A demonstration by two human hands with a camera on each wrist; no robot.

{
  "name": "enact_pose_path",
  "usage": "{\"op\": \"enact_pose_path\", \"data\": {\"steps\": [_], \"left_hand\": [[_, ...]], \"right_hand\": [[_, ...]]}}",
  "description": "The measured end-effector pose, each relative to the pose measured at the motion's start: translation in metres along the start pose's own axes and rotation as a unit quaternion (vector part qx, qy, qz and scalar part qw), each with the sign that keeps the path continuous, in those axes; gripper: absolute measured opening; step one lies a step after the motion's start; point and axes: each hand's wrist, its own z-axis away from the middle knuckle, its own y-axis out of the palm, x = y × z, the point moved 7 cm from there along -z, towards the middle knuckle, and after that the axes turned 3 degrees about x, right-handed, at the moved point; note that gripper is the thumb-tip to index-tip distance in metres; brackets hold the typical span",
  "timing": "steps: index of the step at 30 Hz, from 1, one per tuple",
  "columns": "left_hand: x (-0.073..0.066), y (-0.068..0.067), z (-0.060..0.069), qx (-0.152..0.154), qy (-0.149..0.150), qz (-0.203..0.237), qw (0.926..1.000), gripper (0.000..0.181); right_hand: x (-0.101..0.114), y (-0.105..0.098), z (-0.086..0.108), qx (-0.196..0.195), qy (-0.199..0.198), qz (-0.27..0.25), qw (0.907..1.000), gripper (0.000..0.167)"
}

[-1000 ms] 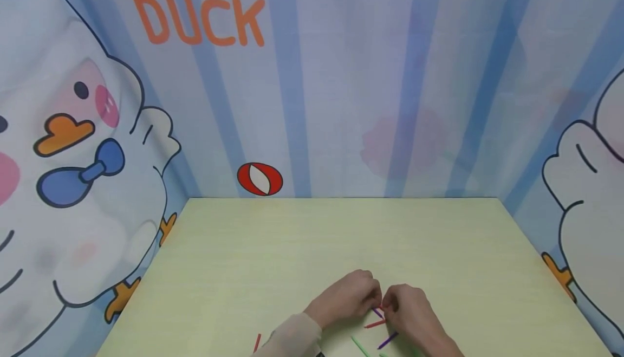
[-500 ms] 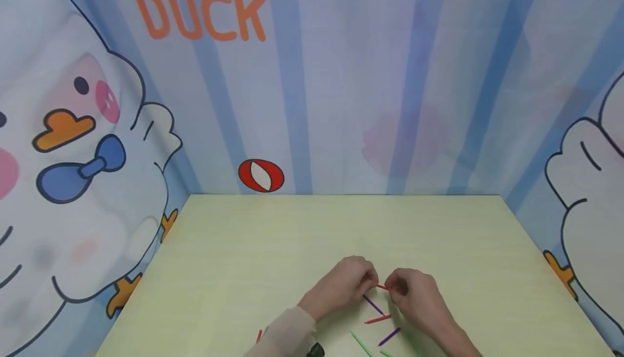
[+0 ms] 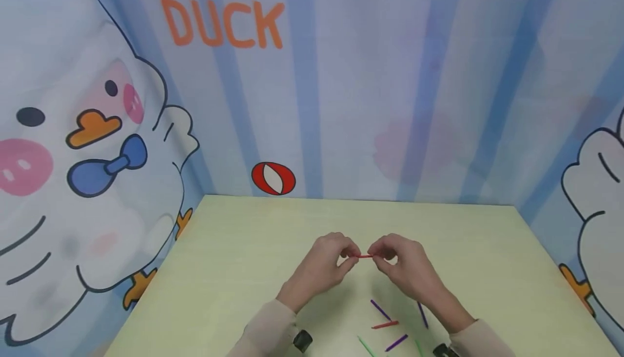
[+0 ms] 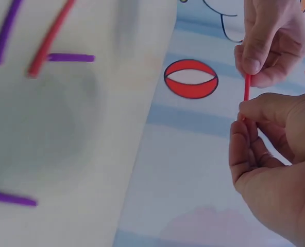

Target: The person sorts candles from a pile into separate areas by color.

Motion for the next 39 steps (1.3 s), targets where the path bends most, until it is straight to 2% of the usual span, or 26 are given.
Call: {"op": "enact_pose_path", "data": {"steps": [5,8,11,15,18,24,28,31,35,39], "left_hand": [[0.010,-0.035,0.023,-0.088,-0.038,-0.021,0.9952,0.005],[0.018,-0.050,0.041,-0.125,-0.070,-0.028,0.9893,0.007],[0.027,-0.061,0.060,-0.147,-0.105,-0.035,0.9830,0.010],[0.039,-0.067,0.087,-0.160,-0.154,-0.045,0.9739,0.016],[0.047,-0.065,0.106,-0.154,-0.192,-0.043,0.9683,0.017],[0.060,-0.053,0.146,-0.128,-0.261,-0.008,0.9567,0.016],[0.067,-0.040,0.171,-0.115,-0.312,0.022,0.9430,0.013],[0.072,-0.029,0.187,-0.104,-0.337,0.036,0.9350,0.013],[0.077,-0.020,0.205,-0.091,-0.368,0.021,0.9251,0.016],[0.082,-0.016,0.218,-0.073,-0.414,0.019,0.9070,0.018]], "right_hand": [[0.022,0.018,-0.028,0.022,-0.061,-0.033,0.9973,0.024],[0.036,0.036,-0.043,0.044,-0.099,-0.051,0.9928,0.023],[0.050,0.056,-0.053,0.074,-0.131,-0.071,0.9861,0.021],[0.064,0.085,-0.059,0.120,-0.149,-0.096,0.9768,0.019],[0.069,0.106,-0.060,0.150,-0.154,-0.109,0.9704,0.018],[0.078,0.148,-0.054,0.221,-0.144,-0.144,0.9538,0.023],[0.086,0.175,-0.048,0.284,-0.135,-0.153,0.9369,0.022],[0.091,0.192,-0.042,0.320,-0.149,-0.138,0.9252,0.020],[0.098,0.211,-0.033,0.348,-0.187,-0.124,0.9104,0.019],[0.103,0.227,-0.029,0.368,-0.200,-0.125,0.8994,0.020]]}}
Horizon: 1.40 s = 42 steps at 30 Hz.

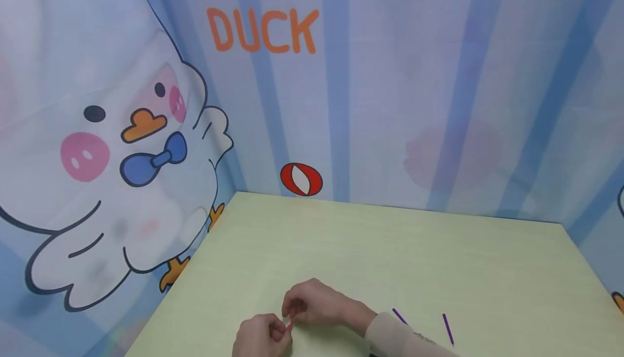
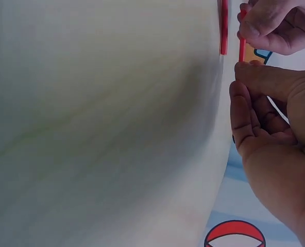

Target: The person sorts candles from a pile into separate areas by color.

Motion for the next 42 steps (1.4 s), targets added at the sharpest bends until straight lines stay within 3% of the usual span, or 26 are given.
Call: {"op": "enact_pose_path", "data": {"steps": [3,14,23,31,37,42], "left_hand": [[0.006,0.005,0.001,0.017,-0.028,0.006,0.9995,0.019],[0.018,0.011,-0.001,0.038,-0.073,0.013,0.9965,0.020],[0.015,0.010,-0.002,0.027,-0.069,0.009,0.9972,0.019],[0.016,0.014,0.000,0.038,-0.098,-0.002,0.9944,0.022],[0.014,0.011,0.000,0.025,-0.079,-0.003,0.9965,0.021],[0.011,0.006,-0.002,0.025,-0.066,-0.012,0.9975,0.022]], "right_hand": [[-0.001,0.005,-0.003,0.011,0.003,0.014,0.9998,0.022],[0.000,0.014,-0.009,0.025,-0.005,0.063,0.9977,0.020],[0.001,0.015,-0.010,0.028,0.007,0.080,0.9964,0.018],[0.002,0.016,-0.008,0.033,0.020,0.074,0.9965,0.019],[0.002,0.015,-0.008,0.031,0.015,0.089,0.9954,0.021],[-0.004,0.003,-0.001,0.011,0.031,0.062,0.9975,0.024]]}}
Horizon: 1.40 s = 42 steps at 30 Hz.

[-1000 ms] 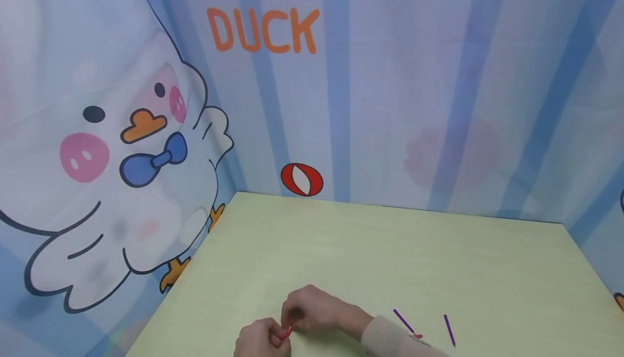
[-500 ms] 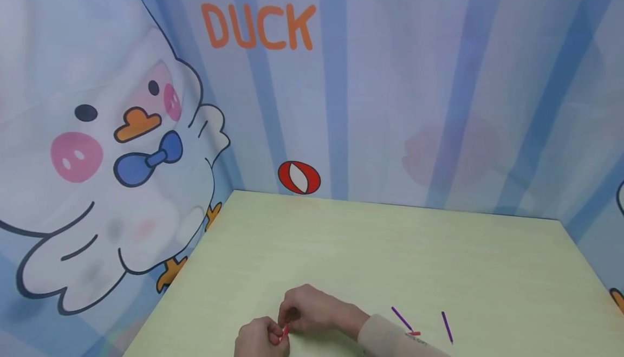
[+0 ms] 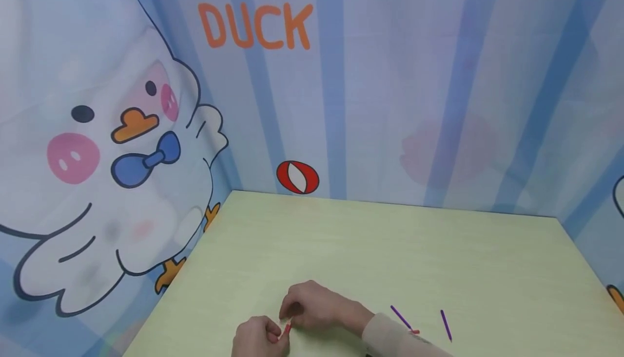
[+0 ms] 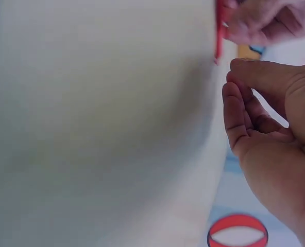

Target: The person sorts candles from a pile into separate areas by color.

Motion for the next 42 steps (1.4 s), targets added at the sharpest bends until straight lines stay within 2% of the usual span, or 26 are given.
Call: {"op": "enact_pose_path", "data": {"steps": [3,6,8,11,14,18,22,26,28,30,34,38,42], "left_hand": [[-0.009,-0.005,-0.006,-0.003,0.004,-0.011,0.9999,0.023],[-0.026,-0.012,-0.014,-0.021,0.027,-0.006,0.9994,0.020],[-0.041,-0.017,-0.020,-0.029,0.061,0.003,0.9977,0.018],[-0.067,-0.021,-0.027,-0.032,0.130,0.014,0.9909,0.016],[-0.094,-0.018,-0.031,-0.025,0.208,0.022,0.9776,0.014],[-0.127,-0.005,-0.036,-0.001,0.295,0.033,0.9549,0.011],[-0.151,0.009,-0.043,0.033,0.347,0.033,0.9369,0.013],[-0.169,0.026,-0.048,0.074,0.375,0.031,0.9237,0.013],[-0.177,0.035,-0.047,0.092,0.386,0.028,0.9175,0.013],[-0.184,0.044,-0.045,0.105,0.396,0.021,0.9122,0.013],[-0.191,0.066,-0.037,0.136,0.404,0.007,0.9046,0.014],[-0.193,0.089,-0.029,0.166,0.393,0.002,0.9043,0.014],[-0.191,0.107,-0.023,0.173,0.380,-0.015,0.9085,0.015]], "right_hand": [[-0.009,-0.019,0.012,-0.030,0.033,-0.035,0.9984,0.022],[-0.015,-0.044,0.028,-0.073,0.066,-0.075,0.9923,0.019],[-0.017,-0.061,0.042,-0.111,0.083,-0.088,0.9865,0.019],[-0.018,-0.087,0.067,-0.173,0.099,-0.082,0.9765,0.019],[-0.018,-0.108,0.094,-0.230,0.122,-0.059,0.9637,0.020],[-0.020,-0.127,0.133,-0.289,0.167,-0.056,0.9411,0.021],[-0.022,-0.134,0.160,-0.320,0.201,-0.064,0.9237,0.024],[-0.026,-0.133,0.181,-0.335,0.229,-0.067,0.9115,0.027],[-0.028,-0.130,0.189,-0.333,0.238,-0.069,0.9097,0.027],[-0.031,-0.125,0.196,-0.324,0.242,-0.067,0.9119,0.025],[-0.037,-0.109,0.209,-0.293,0.238,-0.059,0.9242,0.022],[-0.045,-0.091,0.221,-0.260,0.243,-0.065,0.9321,0.020],[-0.056,-0.076,0.231,-0.239,0.254,-0.068,0.9346,0.022]]}}
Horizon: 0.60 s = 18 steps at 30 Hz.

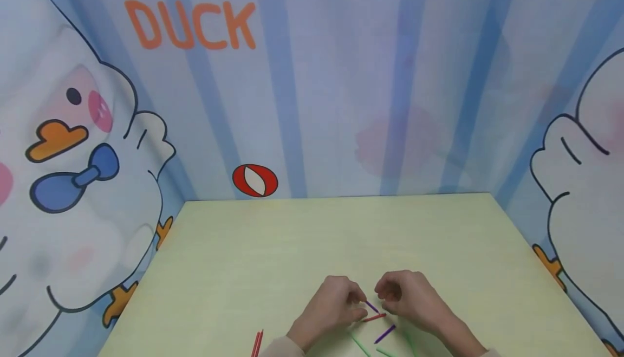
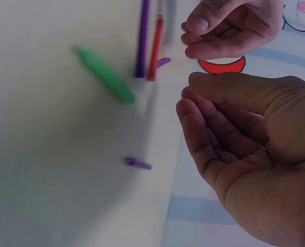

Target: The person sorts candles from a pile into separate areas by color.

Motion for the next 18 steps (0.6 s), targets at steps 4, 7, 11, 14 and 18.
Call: {"op": "enact_pose_path", "data": {"steps": [4,7,11,14,18], "left_hand": [[-0.001,0.012,-0.001,0.004,-0.004,-0.020,0.9998,0.017],[-0.002,0.018,0.000,-0.002,-0.001,-0.033,0.9995,0.017],[-0.004,0.020,0.000,-0.012,-0.002,-0.040,0.9991,0.014],[-0.005,0.021,0.000,-0.015,-0.007,-0.031,0.9994,0.012],[-0.006,0.022,-0.001,-0.020,-0.008,-0.025,0.9995,0.014]], "right_hand": [[-0.012,0.006,0.005,0.013,-0.013,0.003,0.9998,0.027],[-0.017,0.012,0.007,0.022,-0.027,-0.001,0.9994,0.030],[-0.018,0.015,0.007,0.019,-0.035,0.008,0.9992,0.032],[-0.015,0.016,0.007,0.016,-0.041,0.016,0.9989,0.032],[-0.012,0.016,0.006,0.015,-0.048,0.024,0.9984,0.032]]}}
